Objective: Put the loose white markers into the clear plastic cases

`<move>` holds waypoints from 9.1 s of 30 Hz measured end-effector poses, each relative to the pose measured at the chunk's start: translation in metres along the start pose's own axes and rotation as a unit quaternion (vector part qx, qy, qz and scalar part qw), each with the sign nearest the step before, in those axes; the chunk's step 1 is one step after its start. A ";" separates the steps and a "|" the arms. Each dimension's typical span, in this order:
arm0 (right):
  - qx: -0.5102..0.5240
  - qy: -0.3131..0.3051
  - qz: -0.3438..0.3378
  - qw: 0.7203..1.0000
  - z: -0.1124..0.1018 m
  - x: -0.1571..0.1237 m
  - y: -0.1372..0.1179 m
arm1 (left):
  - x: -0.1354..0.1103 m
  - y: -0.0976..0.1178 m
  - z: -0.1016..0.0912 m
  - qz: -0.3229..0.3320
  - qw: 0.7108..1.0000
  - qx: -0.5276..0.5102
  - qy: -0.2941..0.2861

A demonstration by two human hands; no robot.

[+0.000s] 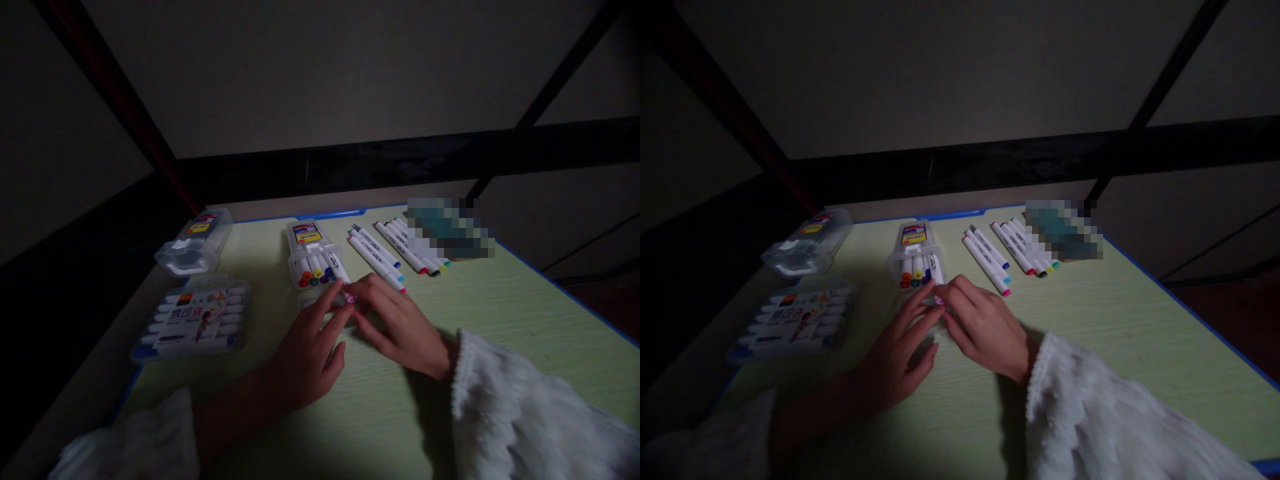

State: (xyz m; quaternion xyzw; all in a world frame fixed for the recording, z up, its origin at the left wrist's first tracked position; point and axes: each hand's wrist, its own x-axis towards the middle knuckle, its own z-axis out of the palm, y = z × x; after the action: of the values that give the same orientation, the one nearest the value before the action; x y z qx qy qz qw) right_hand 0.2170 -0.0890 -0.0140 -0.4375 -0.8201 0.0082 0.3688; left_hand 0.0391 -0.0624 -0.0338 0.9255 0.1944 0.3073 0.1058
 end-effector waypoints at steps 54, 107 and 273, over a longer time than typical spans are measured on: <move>0.029 -0.026 0.077 0.996 0.002 0.000 0.000 | 0.002 0.002 -0.002 -0.026 0.999 -0.004 0.035; 0.033 -0.087 0.153 0.984 0.010 0.005 0.011 | 0.005 0.007 -0.005 -0.025 1.000 0.013 0.009; -0.026 -0.002 -0.080 0.996 -0.012 0.000 0.023 | 0.002 -0.005 0.000 -0.058 0.989 0.017 0.134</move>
State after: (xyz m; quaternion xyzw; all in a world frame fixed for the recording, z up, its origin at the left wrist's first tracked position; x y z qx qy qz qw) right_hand 0.2401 -0.0785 -0.0131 -0.3799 -0.8533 -0.0414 0.3548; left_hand 0.0393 -0.0575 -0.0346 0.8646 0.2657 0.4187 0.0808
